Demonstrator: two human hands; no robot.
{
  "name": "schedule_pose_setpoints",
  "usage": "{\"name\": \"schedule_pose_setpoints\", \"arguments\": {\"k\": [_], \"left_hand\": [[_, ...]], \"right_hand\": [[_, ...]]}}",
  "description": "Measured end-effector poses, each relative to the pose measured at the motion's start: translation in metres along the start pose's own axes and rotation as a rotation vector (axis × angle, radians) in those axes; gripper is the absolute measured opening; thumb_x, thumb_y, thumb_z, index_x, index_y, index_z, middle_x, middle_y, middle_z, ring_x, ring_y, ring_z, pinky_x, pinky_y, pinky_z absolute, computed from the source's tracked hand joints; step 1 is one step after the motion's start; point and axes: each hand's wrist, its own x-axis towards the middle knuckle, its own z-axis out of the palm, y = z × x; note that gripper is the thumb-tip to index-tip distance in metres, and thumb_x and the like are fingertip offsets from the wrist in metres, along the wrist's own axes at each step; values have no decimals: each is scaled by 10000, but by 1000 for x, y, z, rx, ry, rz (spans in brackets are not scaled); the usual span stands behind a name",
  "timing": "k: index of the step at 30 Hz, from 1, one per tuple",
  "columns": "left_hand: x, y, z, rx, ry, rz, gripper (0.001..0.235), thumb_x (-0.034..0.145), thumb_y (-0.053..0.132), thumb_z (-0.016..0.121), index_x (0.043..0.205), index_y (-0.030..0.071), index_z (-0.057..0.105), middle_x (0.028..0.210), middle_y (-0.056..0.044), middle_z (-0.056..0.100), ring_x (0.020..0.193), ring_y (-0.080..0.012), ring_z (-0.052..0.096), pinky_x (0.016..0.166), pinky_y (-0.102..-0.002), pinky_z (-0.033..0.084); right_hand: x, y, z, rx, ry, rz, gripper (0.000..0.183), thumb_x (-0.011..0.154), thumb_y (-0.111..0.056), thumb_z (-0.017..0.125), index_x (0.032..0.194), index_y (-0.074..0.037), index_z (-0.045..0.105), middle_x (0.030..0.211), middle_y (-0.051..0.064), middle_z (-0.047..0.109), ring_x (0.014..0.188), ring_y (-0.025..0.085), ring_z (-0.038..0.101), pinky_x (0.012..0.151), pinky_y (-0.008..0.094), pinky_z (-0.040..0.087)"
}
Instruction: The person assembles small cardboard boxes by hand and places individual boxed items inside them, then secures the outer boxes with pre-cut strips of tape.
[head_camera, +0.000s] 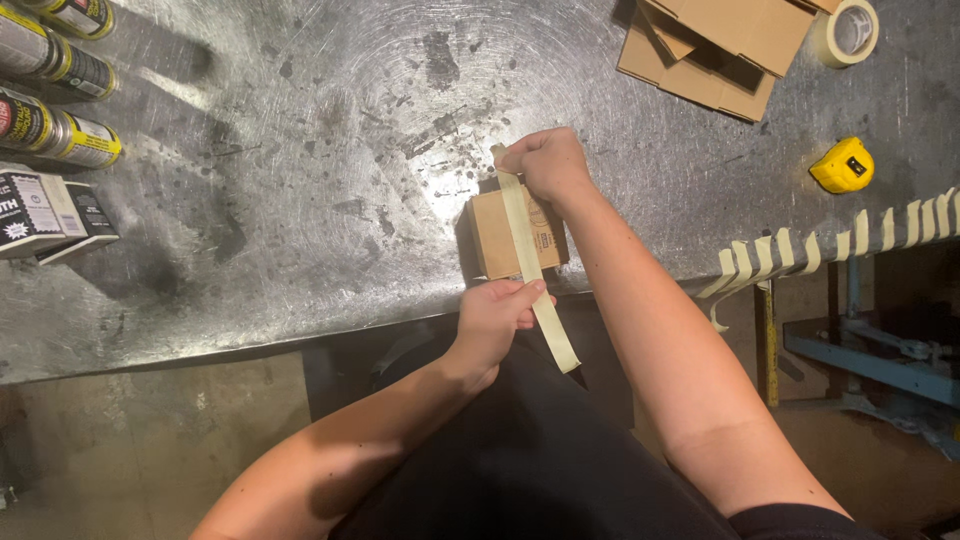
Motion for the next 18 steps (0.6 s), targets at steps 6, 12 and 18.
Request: {"name": "schedule_pose_setpoints", "arguments": {"k": [6,12,18], "left_hand": [[16,-11,-5,6,42,14,425,1007,265,929,1176,-112,832,769,-87,732,736,-105,705,761,-224,657],[30,-22,-9,86,32,-3,423,1066,294,875,1245,-87,827,794,-48,723,774,-84,696,796,-207,630],[35,-29,-15,74,71,-30,454,1043,320,900,1248,-80,832,796,-84,748,791,-109,736,819,-229,653]], "right_hand": [[3,2,0,12,-4,23,140,952,-195,874,1079,-168,928,926,111,852,912,252,856,854,394,676],[0,-6,-8,-32,-85,121,261,785,-209,1016,1020,-136,931,991,207,866,960,374,856,848,497,682],[-28,-40,-26,-221,-227,289,813,738,-206,1094,1410,101,755,1324,334,807,1261,549,774,1012,707,639]]}}
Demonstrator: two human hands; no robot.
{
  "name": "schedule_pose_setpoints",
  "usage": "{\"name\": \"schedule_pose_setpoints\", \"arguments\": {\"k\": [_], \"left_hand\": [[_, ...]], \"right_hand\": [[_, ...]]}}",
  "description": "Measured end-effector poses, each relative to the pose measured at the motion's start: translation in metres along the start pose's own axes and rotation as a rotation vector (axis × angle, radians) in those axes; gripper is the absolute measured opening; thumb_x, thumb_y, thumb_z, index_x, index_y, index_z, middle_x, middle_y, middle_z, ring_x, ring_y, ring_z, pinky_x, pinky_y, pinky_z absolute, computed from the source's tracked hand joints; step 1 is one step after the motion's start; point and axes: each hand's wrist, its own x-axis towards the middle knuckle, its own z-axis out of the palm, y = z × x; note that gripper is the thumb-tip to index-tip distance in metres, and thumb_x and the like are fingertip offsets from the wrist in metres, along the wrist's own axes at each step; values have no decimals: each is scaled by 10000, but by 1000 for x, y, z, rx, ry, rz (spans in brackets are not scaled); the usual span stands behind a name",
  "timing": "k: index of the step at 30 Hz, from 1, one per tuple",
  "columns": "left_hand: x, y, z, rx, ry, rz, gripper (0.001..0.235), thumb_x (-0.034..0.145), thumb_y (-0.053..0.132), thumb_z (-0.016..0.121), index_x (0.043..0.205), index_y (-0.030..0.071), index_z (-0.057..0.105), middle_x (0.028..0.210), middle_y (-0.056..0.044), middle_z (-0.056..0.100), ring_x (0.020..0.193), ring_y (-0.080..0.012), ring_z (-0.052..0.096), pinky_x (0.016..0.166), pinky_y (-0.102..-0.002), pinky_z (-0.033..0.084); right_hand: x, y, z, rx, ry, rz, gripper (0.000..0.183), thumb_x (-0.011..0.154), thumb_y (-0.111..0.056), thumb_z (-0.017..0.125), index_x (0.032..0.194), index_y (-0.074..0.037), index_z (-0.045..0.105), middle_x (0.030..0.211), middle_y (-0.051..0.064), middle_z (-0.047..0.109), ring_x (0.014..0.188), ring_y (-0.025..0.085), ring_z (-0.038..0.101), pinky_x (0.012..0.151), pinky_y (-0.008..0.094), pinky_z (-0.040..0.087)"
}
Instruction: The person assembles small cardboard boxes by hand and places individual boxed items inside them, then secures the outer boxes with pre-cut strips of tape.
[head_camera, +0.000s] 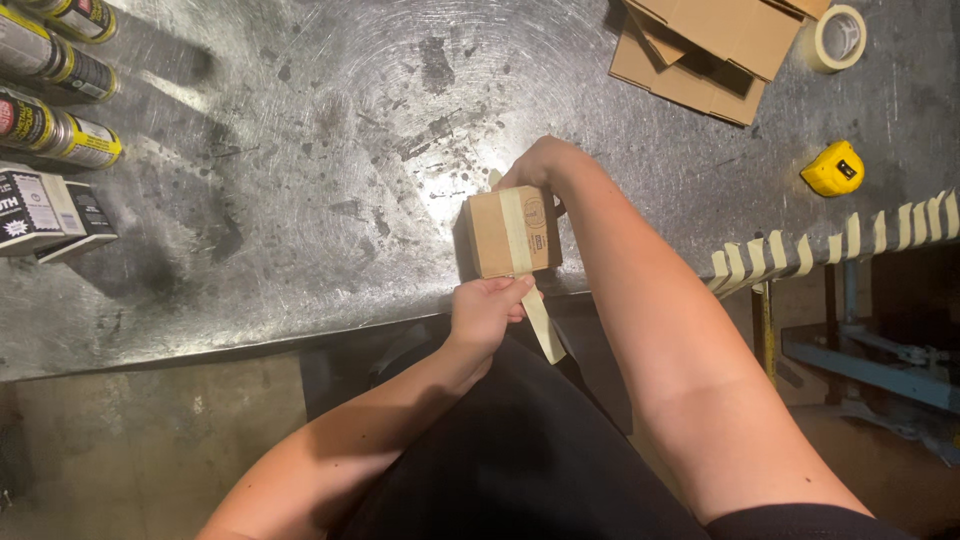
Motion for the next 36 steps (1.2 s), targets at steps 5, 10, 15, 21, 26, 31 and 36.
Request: {"name": "schedule_pose_setpoints", "arguments": {"k": [5,10,15,21,26,31,36], "left_hand": [[0,3,-1,-2,-1,-36,514,1035,338,907,1317,-79,807,855,-82,777,804,-103,755,817,-219,649],[-5,9,5,-22,-3,-30,514,1025,313,916,1311,-97,799,897,-108,805,809,-122,782,812,-242,657],[-9,11,3,-75,-32,27,479,1014,267,917,1232,-145,805,809,-107,762,726,-98,724,734,-204,631],[8,-6,-5,-70,-42,91,466,975,251,954,1183,-141,810,827,-128,788,692,-107,706,705,-233,639],[26,-23,-18,-21,-31,82,508,936,256,998,1218,-131,828,883,-154,847,718,-128,748,714,-239,646],[20,-19,-17,-44,-95,84,492,981,213,965,1278,-143,801,967,-171,863,780,-134,762,740,-253,660],[27,-39,-24,-101,-139,130,491,954,180,997,1294,-112,797,1049,-166,876,874,-144,811,795,-278,712]], "right_hand": [[1,-5,-4,-158,-88,60,1164,764,-415,1104,1660,84,552,1619,342,651,1503,577,601,1199,741,528],[52,17,3,-245,288,-283,540,830,-300,996,1266,-40,812,1210,243,818,1211,554,779,1004,725,631],[-79,20,-6,-110,223,-794,400,1182,-435,656,1314,-99,829,1258,176,832,1303,401,782,1171,577,589],[-102,43,-21,-300,-8,-792,911,877,-456,998,1641,-98,656,1583,178,722,1552,438,584,1343,626,421],[-108,39,-27,-568,-103,-580,1328,713,-395,1106,1828,-198,413,1720,118,600,1647,382,477,1377,607,369],[-115,36,-26,-528,-90,-566,1300,705,-356,1103,1811,-176,444,1677,137,644,1593,392,531,1349,585,419],[-109,40,-23,-468,-79,-562,1243,684,-327,1100,1770,-184,511,1649,133,676,1571,407,546,1321,614,460]]}}
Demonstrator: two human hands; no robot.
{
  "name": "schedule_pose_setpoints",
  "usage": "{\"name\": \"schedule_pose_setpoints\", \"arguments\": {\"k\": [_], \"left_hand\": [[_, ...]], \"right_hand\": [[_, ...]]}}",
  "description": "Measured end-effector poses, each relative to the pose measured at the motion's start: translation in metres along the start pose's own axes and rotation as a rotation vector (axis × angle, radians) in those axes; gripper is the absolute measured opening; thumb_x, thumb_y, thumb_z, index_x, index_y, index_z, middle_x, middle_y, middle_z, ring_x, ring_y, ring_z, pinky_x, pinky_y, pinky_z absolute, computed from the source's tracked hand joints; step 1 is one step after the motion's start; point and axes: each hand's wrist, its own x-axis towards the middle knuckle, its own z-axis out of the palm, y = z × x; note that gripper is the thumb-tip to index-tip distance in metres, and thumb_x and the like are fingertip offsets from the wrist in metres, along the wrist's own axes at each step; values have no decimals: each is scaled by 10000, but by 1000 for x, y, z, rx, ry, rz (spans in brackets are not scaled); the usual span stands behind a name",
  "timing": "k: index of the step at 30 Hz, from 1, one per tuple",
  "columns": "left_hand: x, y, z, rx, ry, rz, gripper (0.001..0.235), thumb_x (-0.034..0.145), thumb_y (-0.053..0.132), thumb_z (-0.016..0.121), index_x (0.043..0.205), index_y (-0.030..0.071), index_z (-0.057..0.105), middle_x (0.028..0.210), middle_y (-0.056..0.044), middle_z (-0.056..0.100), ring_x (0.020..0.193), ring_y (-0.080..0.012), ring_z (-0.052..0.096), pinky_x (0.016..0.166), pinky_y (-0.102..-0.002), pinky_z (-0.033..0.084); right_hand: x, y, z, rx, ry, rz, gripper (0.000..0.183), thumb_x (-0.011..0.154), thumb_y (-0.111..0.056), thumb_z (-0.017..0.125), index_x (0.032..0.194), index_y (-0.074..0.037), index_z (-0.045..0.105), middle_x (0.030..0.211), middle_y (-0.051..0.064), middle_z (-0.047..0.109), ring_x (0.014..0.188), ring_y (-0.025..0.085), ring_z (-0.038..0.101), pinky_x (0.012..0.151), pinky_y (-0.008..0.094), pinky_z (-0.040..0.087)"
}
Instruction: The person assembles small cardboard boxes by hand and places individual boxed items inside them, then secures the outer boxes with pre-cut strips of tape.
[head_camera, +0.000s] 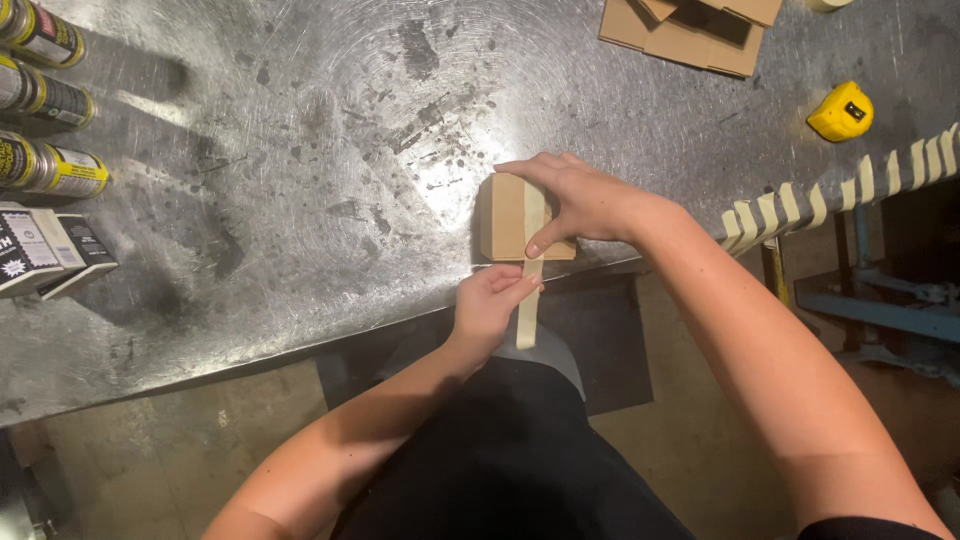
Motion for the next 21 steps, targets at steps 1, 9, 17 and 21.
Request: {"name": "schedule_pose_setpoints", "arguments": {"k": [1,9,17,21], "left_hand": [[5,-7,-4,17,3,21,487,950,177,1007,1286,-108,800,1042,-162,873,875,-143,803,798,-277,706],[20,4,-3,129,69,123,340,943,221,1017,1121,-28,868,940,-91,899,792,-82,781,684,-253,676],[13,-7,16,124,319,307,359,889,146,1036,1086,20,764,897,-58,834,807,-90,731,764,-253,639],[55,-43,-5,157,410,356,215,917,21,908,1052,25,741,806,-93,829,745,-129,791,713,-264,640]], "right_hand": [[1,3,1,0,2,-11,1247,688,-357,1095,1776,-202,504,1648,118,672,1559,392,546,1308,597,469],[8,19,6,-17,15,-53,1236,706,-425,1087,1781,-244,506,1613,82,685,1517,345,559,1262,542,519],[17,30,7,-47,15,-103,1264,725,-513,1075,1805,-286,459,1594,48,683,1502,306,571,1265,511,528],[23,38,10,-65,17,-142,1261,729,-528,1076,1800,-297,453,1611,38,667,1504,303,564,1266,521,532]]}}
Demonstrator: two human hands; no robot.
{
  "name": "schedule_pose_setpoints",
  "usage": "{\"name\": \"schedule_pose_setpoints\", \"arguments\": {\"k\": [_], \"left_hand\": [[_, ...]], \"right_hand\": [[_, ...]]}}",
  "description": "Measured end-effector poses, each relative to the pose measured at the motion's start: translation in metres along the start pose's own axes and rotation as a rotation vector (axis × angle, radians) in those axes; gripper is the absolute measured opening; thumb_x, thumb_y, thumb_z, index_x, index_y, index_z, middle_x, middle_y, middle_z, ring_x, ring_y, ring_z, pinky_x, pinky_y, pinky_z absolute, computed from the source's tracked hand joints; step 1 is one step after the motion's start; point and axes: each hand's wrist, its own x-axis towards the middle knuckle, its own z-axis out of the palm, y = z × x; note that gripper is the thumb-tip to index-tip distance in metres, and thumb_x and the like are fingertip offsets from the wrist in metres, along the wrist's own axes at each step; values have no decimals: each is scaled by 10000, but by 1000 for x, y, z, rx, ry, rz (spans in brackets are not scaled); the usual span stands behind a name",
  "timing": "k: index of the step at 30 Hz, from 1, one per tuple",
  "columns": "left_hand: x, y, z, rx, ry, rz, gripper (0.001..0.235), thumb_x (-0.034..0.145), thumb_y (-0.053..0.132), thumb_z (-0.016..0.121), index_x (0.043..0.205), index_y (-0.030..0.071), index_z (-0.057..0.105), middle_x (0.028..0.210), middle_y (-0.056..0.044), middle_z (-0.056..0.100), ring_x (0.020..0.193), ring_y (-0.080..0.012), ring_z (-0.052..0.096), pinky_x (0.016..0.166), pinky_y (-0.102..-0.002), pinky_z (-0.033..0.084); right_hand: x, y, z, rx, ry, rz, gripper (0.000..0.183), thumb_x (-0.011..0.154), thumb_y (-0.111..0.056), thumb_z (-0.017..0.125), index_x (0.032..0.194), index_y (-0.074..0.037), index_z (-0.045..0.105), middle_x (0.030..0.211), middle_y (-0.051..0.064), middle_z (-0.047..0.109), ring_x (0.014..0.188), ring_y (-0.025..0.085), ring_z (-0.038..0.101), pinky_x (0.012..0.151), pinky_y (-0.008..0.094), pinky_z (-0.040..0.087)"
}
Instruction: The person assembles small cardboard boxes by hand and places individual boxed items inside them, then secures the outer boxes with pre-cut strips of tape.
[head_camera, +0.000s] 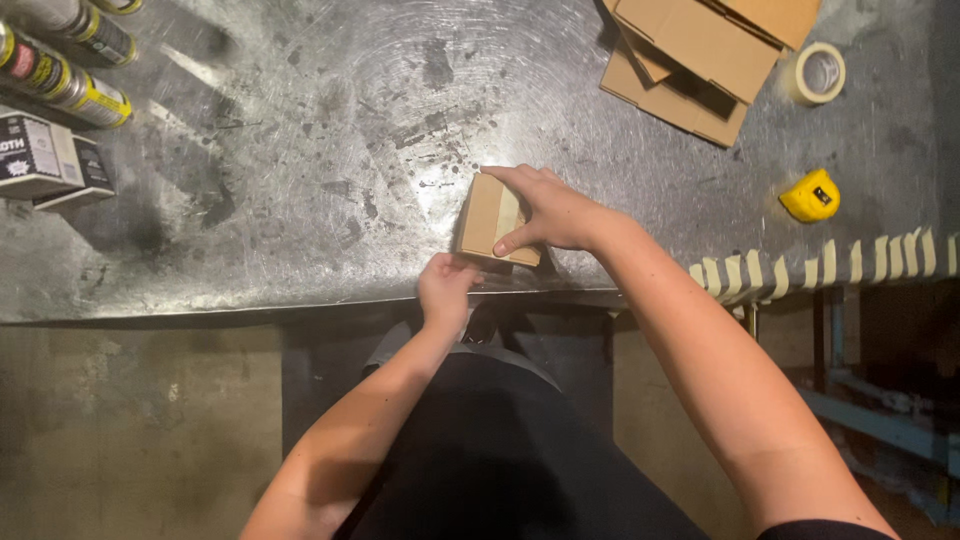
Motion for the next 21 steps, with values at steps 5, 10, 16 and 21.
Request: {"name": "schedule_pose_setpoints", "arguments": {"k": [5,10,16,21], "left_hand": [[4,10,-2,201,45,-90,140,1000,59,759,1117,77,685,664,-102,774,481,-156,727,455,-240,592],[-50,60,10,-73,-18,-204,448,1167,364,604,1368,-32,660,1051,-230,769,791,-262,791,651,-343,674],[-113,178,2,-273,-29,-229,963,1162,639,509,1656,-186,452,1646,-444,485,1410,-519,720,1112,-551,668],[-94,121,-44,-180,19,297,536,1157,219,718,1567,-92,569,1485,-295,724,1453,-453,700,1257,-560,534]], "right_hand": [[-3,0,-3,-5,24,-24,1338,689,-580,1094,1810,-238,447,1694,85,634,1592,352,539,1338,558,465],[-1,19,2,62,71,-60,1352,610,-592,1118,1759,-190,528,1657,115,672,1577,398,572,1355,581,444],[-75,-16,20,302,364,-241,906,837,-360,1044,1593,-116,610,1661,172,595,1617,428,520,1361,608,402],[-68,-33,71,740,639,-475,341,1052,-127,831,1255,-6,585,1684,326,548,1630,530,499,1361,685,374]]}}
